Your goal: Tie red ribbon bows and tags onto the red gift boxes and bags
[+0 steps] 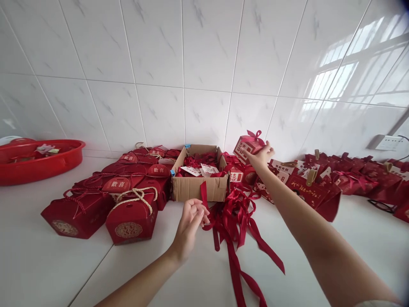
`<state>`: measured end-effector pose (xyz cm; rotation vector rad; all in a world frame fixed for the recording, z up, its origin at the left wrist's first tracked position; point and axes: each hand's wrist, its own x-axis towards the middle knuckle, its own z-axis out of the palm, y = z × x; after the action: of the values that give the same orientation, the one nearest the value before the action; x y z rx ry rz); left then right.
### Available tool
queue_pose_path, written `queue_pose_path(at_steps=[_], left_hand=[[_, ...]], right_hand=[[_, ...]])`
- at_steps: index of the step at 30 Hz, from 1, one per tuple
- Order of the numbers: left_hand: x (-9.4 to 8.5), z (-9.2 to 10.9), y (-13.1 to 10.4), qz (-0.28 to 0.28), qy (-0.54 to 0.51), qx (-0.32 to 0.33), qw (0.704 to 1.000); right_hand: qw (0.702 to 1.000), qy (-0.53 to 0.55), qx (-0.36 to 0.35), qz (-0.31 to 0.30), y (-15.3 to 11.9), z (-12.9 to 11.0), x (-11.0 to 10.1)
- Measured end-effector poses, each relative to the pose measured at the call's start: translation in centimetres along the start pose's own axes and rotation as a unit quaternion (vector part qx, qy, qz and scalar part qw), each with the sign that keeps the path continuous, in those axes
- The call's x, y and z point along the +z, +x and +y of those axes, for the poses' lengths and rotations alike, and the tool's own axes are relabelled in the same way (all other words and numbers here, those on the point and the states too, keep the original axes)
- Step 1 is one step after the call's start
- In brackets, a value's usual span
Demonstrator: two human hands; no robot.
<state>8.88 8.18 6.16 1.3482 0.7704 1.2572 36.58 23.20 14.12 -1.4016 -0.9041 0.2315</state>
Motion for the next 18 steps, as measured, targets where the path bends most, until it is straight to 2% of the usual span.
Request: queue_pose_path(at_steps=[2, 4, 8, 13, 15, 18], left_hand=[[-0.4, -0.1, 0.2, -0.002, 0.014, -0.002, 1.000], [-0.7, -0.2, 0.4, -0.001, 0.020, -0.005, 1.000], [-0.8, -0.3, 0.6, -0.016, 0.036, -0.012, 0.999], [-0.4, -0.3, 0.0, -0.050, 0.066, -0.003, 0.997], [-0.6, -0.3, -0.3, -0.064, 0.102, 0.022, 0.992], [-0.9, -0.2, -0.5, -0.112, 0.193, 0.113, 0.968]], right_hand=[[0.999, -0.021, 0.019, -0.016, 1.2, 0.6, 1.3], [0.999, -0.028, 0.030, -0.025, 1.1, 1.7, 2.0], [1.000, -0.015, 0.006, -0.019, -1.6, 3.8, 2.1], [0.999, 0.025, 0.017, 0.045, -4.7, 4.1, 1.4], [0.995, 0.049, 0.038, 0.073, -5.3, 3.8, 1.2], [0.988, 0.097, 0.073, 0.093, -5.8, 2.7, 0.7]])
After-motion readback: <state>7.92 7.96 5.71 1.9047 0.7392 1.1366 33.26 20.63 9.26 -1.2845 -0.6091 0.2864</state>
